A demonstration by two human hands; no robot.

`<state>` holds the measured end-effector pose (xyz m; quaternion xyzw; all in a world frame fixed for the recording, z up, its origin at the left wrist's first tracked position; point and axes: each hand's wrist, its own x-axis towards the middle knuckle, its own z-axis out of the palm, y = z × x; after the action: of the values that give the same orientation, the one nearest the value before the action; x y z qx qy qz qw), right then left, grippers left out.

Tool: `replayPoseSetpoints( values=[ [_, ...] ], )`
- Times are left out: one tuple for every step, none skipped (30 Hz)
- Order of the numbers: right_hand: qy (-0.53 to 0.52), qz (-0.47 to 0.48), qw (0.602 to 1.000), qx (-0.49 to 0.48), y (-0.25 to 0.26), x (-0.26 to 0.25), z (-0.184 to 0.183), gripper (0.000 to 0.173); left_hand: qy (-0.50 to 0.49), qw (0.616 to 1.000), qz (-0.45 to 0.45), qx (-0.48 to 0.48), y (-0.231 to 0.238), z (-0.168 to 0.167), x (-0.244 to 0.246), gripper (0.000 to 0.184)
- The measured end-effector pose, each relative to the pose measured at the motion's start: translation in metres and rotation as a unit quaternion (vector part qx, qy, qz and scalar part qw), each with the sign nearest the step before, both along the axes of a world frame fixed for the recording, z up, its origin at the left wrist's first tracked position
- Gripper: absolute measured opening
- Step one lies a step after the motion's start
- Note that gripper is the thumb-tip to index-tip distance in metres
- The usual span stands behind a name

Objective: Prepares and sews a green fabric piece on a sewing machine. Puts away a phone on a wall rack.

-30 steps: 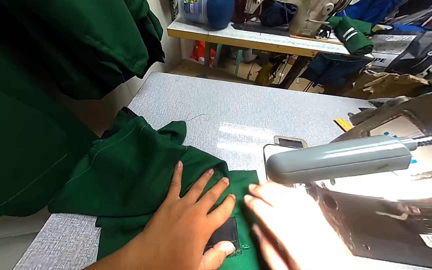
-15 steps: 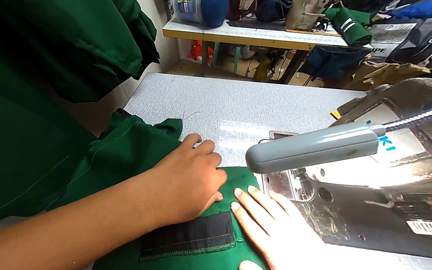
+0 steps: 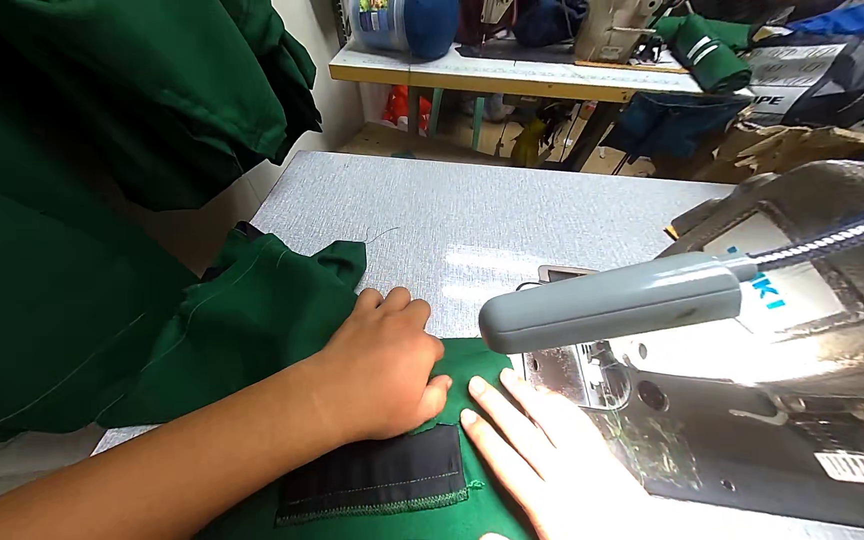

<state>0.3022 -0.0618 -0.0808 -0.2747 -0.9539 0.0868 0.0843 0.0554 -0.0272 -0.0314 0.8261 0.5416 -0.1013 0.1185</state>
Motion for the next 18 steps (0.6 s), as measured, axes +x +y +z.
replayPoseSetpoints(
  values=[
    [0.002,0.006,1.000,-0.007,0.000,0.000,0.000,0.072,0.005,1.000,0.004,-0.007,0.001,0.001,0.001,0.047],
    [0.000,0.014,1.000,-0.012,0.001,0.000,0.000,0.073,0.009,1.000,0.005,-0.007,0.001,0.001,0.001,0.048],
    [-0.004,0.020,1.000,-0.018,0.001,0.000,0.000,0.073,0.012,1.000,0.005,-0.009,0.002,0.001,0.001,0.049],
    [-0.010,0.024,0.999,-0.019,0.001,0.000,-0.001,0.072,0.015,1.000,0.007,-0.019,0.003,0.002,0.001,0.050],
    [-0.018,0.026,0.999,-0.019,0.000,0.000,-0.002,0.072,0.017,0.999,0.011,-0.033,0.004,0.004,0.000,0.050],
    [-0.026,0.027,0.999,-0.019,0.000,-0.001,-0.001,0.072,0.014,0.999,0.016,-0.046,0.004,0.005,0.000,0.050],
    [-0.029,0.028,0.999,-0.018,0.000,-0.002,-0.001,0.072,0.009,0.998,0.025,-0.051,0.004,0.005,-0.001,0.049],
    [-0.028,0.030,0.999,-0.015,0.000,-0.003,-0.001,0.072,0.001,0.999,0.036,-0.039,0.003,0.004,-0.002,0.048],
    [-0.026,0.030,0.999,-0.012,0.000,-0.004,0.000,0.072,-0.009,0.999,0.041,0.018,0.000,-0.001,-0.003,0.048],
    [-0.025,0.030,0.999,-0.012,0.000,-0.004,0.000,0.072,-0.017,0.991,0.038,0.130,-0.004,-0.012,-0.003,0.047],
    [-0.022,0.029,0.999,-0.009,0.001,-0.004,0.000,0.072,-0.019,0.964,0.026,0.264,-0.007,-0.024,-0.002,0.048],
    [-0.017,0.030,0.999,-0.002,0.001,-0.004,0.000,0.072,-0.020,0.932,0.013,0.361,-0.010,-0.031,0.000,0.047],
    [-0.013,0.029,0.999,0.005,0.001,-0.005,-0.001,0.072,-0.027,0.906,-0.006,0.423,-0.016,-0.034,0.002,0.044],
    [-0.011,0.030,0.999,0.010,0.001,-0.005,-0.001,0.072,-0.041,0.891,-0.025,0.451,-0.025,-0.033,0.005,0.038],
    [-0.012,0.030,0.999,0.014,0.001,-0.006,-0.001,0.072,-0.062,0.889,-0.043,0.452,-0.036,-0.031,0.008,0.030],
    [-0.014,0.031,0.999,0.016,0.001,-0.006,0.000,0.072,-0.089,0.900,-0.059,0.422,-0.049,-0.030,0.011,0.025],
    [-0.015,0.031,0.999,0.017,0.001,-0.006,0.000,0.071,-0.108,0.920,-0.068,0.370,-0.061,-0.029,0.012,0.025],
    [-0.008,0.030,0.999,0.021,0.001,-0.006,-0.001,0.070,-0.115,0.943,-0.068,0.306,-0.070,-0.029,0.012,0.029]
  ],
)
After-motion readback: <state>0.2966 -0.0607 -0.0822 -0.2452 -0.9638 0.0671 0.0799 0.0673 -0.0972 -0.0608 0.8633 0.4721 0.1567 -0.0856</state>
